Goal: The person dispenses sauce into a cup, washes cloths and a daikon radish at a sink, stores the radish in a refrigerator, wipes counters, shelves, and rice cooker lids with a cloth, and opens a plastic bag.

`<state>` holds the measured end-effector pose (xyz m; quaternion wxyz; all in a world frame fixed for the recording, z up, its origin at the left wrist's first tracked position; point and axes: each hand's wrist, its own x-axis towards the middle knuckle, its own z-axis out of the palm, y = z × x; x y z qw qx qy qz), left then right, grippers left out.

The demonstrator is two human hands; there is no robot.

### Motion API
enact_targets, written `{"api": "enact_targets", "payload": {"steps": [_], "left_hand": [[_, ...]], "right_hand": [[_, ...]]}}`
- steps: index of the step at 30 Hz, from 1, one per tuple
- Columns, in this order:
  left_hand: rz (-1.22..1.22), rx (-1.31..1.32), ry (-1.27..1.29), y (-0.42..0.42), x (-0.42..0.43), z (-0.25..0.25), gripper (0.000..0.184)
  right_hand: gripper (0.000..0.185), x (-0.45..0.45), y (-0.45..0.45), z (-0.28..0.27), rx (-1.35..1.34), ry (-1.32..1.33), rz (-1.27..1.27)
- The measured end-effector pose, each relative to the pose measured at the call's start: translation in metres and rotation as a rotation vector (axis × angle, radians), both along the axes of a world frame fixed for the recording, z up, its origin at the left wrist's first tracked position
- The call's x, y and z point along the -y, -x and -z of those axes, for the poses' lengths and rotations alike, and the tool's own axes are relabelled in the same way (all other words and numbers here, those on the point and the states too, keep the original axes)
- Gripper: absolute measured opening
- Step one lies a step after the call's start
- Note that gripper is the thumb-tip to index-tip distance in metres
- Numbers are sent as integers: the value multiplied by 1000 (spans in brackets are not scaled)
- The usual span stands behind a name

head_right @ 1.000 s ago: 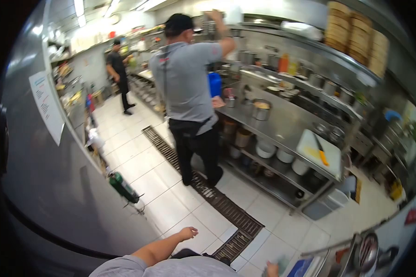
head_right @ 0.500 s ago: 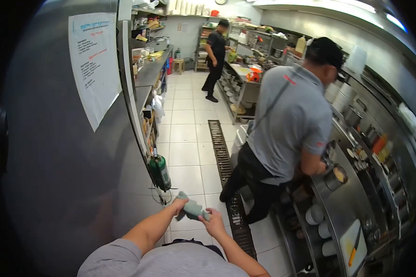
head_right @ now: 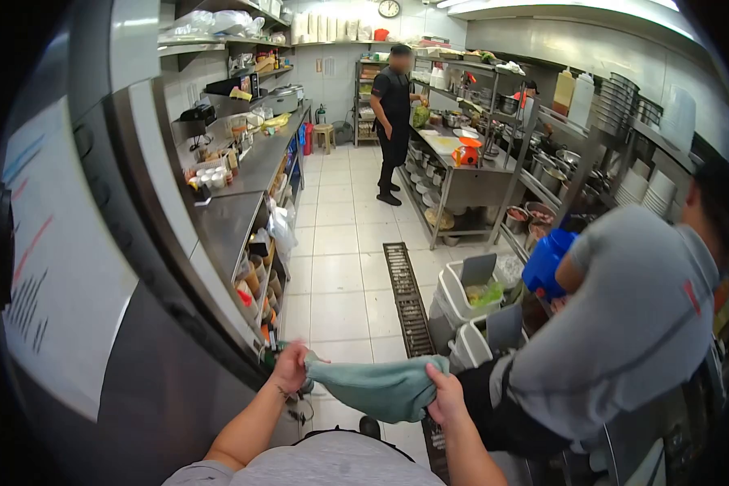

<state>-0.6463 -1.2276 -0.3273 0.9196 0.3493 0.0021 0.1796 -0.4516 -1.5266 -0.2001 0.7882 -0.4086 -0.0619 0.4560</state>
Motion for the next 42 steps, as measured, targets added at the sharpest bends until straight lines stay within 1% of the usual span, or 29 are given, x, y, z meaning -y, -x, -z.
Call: {"api": "enact_targets", "payload": {"steps": [1, 3, 5, 7, 8, 9, 10, 11, 13, 15, 17, 19, 20, 21, 22, 23, 24, 25, 26, 27, 29, 30, 31, 33, 35, 36, 39, 41, 42], "left_hand": [[16, 39, 196, -14, -9, -32, 63], [139, -254, 403, -50, -3, -98, 81], [354, -165, 416, -86, -33, -63, 92], [160, -384, 143, -112, -52, -49, 62], [190, -360, 233, -121, -69, -41, 53], [193, -367, 235, -125, -84, -35, 53], [136, -415, 189, -126, -100, -30, 55], [78, -458, 137, -131, -119, -25, 58], [-49, -491, 150, -139, -160, -6, 64], [-120, -591, 78, -147, -205, 12, 69], [-131, -1118, -387, -159, -258, 41, 79], [-68, -1486, -728, -175, -313, 102, 94], [-100, -1443, -560, -194, -328, 87, 88], [-97, -1449, -572, -215, -347, 89, 88], [-10, -1282, -580, -239, -371, 92, 80], [87, -1123, -576, -259, -390, 97, 72], [103, -1132, -584, -283, -408, 97, 72], [238, -1114, -757, -310, -426, 94, 59], [378, -1082, -923, -333, -443, 98, 47], [401, -1084, -922, -353, -464, 110, 47], [693, -1122, -1407, -398, -508, 134, 40], [692, -1135, -1527, -420, -528, 140, 41], [690, -1128, -1524, -441, -550, 152, 41], [630, -1162, -1635, -467, -599, 188, 45], [566, -1300, -1638, -480, -640, 203, 47], [593, -1341, -1629, -488, -659, 198, 48], [568, -1451, -1544, -509, -706, 183, 50], [562, -1507, -1560, -511, -737, 199, 49], [561, -1551, -1588, -514, -749, 205, 49]], "right_hand": [[33, -23, -22, -11, -34, -93, -21], [38, -74, -65, -19, -75, -138, -149], [42, -129, -103, 3, 93, 46, -285], [38, -187, -133, 48, 222, 266, -413], [33, -216, -144, 79, 344, 383, -454], [32, -240, -145, 73, 522, 517, -568], [32, -262, -148, 65, 595, 616, -685], [33, -289, -158, 86, 687, 610, -749], [34, -342, -185, 143, 687, 566, -771], [31, -381, -216, 167, 616, 604, -726], [26, -411, -252, 200, 483, 670, -636], [22, -419, -289, 238, 398, 766, -531], [20, -420, -306, 245, 341, 868, -508], [20, -421, -322, 264, 387, 896, -532], [20, -425, -340, 282, 438, 918, -550], [19, -425, -353, 294, 256, 878, -434], [20, -427, -366, 288, 240, 943, -415], [19, -433, -379, 278, 195, 999, -387], [18, -438, -394, 275, 96, 951, -353], [16, -446, -410, 274, 2, 902, -318], [15, -477, -447, 271, 6, 880, -287], [14, -495, -472, 269, 28, 853, -266], [14, -518, -498, 262, 53, 868, -259], [15, -575, -562, 247, -40, 689, -93], [24, -639, -630, 226, -261, 363, 119], [26, -675, -663, 210, -276, 288, 122], [33, -794, -745, 157, -258, 154, -13], [34, -866, -772, 116, -237, 21, -176], [33, -900, -782, 100, -260, -147, -254]]}}
